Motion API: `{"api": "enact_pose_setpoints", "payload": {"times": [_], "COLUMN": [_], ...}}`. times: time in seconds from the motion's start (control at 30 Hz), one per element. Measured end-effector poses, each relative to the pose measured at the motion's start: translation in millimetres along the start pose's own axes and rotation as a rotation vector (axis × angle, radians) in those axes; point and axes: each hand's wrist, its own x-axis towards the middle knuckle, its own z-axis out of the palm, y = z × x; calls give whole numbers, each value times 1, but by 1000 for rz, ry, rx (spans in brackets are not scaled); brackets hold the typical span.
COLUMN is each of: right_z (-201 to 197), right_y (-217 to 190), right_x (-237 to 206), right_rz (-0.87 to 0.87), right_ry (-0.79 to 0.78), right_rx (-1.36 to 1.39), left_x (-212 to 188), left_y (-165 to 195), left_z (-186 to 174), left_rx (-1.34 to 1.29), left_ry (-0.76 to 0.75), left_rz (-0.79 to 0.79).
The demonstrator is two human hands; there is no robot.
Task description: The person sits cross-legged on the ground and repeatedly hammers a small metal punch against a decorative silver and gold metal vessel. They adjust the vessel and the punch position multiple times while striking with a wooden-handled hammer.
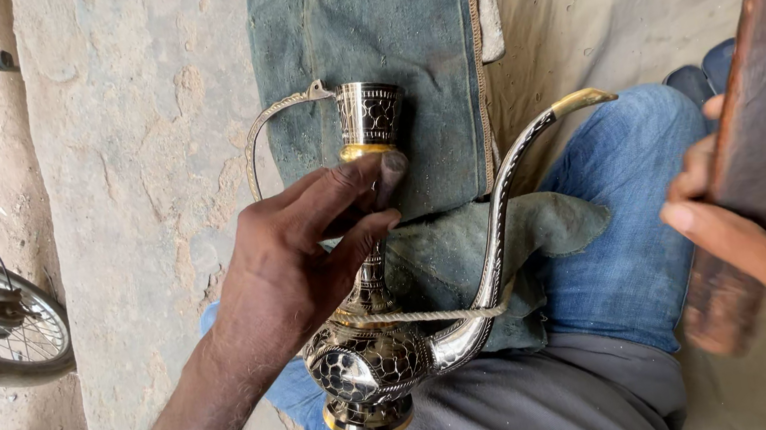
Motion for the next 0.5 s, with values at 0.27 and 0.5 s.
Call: {"api": "enact_pose_setpoints", "payload": {"times": [0.27,0.5], "right_z": [8,24], "right_y": [-17,-53], "right_x": [-19,2], "right_rz": [8,-259], "right_ry": [-209,-205], "right_rx": [-208,-851], "left_x": [-12,-18], "left_y": [-8,-15], "left_z": [11,17], "left_rx": [50,24], "left_ry": [34,181], "left_rz": [-32,-60]}}
